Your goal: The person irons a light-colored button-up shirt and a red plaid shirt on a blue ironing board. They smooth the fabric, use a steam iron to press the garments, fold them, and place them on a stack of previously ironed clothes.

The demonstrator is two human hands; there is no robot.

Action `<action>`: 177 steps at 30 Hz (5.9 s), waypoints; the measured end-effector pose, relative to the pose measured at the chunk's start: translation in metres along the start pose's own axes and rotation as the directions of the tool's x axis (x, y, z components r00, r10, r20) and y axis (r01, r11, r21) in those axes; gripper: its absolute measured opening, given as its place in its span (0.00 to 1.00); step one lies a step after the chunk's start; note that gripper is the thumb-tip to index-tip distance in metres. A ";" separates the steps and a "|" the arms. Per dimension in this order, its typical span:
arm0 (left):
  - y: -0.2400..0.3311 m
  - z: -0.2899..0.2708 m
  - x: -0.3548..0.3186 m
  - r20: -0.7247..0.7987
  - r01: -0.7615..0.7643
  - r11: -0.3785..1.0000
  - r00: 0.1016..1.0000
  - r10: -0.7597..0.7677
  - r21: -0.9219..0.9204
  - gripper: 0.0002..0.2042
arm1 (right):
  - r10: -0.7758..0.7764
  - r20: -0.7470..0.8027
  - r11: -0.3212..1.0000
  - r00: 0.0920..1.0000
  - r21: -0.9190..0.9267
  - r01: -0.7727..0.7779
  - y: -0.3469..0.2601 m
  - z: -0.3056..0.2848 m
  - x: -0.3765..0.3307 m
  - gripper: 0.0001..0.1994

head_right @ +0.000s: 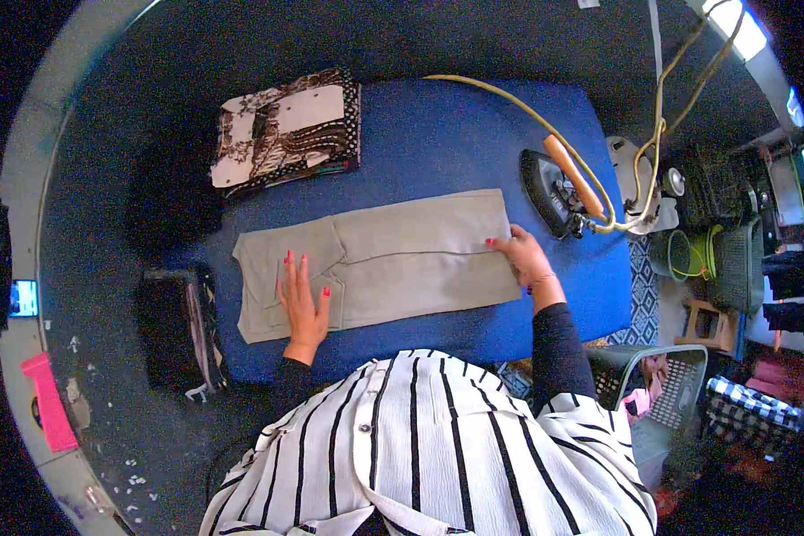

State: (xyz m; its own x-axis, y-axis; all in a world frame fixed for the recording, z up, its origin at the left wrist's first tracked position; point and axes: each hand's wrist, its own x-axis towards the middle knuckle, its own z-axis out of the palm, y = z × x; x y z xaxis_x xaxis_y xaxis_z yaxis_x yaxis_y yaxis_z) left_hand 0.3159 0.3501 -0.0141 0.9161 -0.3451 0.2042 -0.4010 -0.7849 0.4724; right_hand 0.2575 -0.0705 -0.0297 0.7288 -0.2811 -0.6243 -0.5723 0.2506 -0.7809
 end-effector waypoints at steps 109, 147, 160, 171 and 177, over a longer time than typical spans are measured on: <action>-0.095 -0.066 0.074 0.698 0.688 -0.227 0.715 0.049 -0.689 0.35 | -0.059 0.160 0.993 0.985 0.110 0.041 -0.064 0.166 -0.093 0.30; -0.181 -0.007 0.373 0.080 0.021 0.912 0.995 -0.059 0.410 0.27 | -0.778 0.316 -0.086 0.543 -0.910 0.407 -0.185 0.337 0.202 0.28; 0.007 0.015 0.171 -0.216 -0.306 0.905 0.944 0.249 -0.297 0.20 | -0.877 -0.148 0.461 0.457 -0.523 0.717 -0.067 0.149 0.012 0.24; 0.216 0.129 -0.024 0.662 -0.655 0.745 0.502 0.556 -0.128 0.46 | -0.784 -0.575 0.607 0.235 -0.629 0.486 0.086 -0.106 -0.205 0.18; 0.230 0.145 -0.033 0.737 -0.620 0.782 0.559 0.380 0.067 0.48 | -0.562 -0.824 0.826 0.070 -0.564 -0.006 0.211 -0.291 -0.304 0.22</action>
State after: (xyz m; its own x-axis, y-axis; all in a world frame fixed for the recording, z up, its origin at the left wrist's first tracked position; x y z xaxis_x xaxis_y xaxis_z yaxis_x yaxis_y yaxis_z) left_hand 0.1935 0.1069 -0.0364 0.3579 -0.8705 -0.3379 -0.8815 -0.4343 0.1854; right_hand -0.1941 -0.2019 -0.0116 0.0629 -0.9240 0.3773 -0.6893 -0.3136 -0.6531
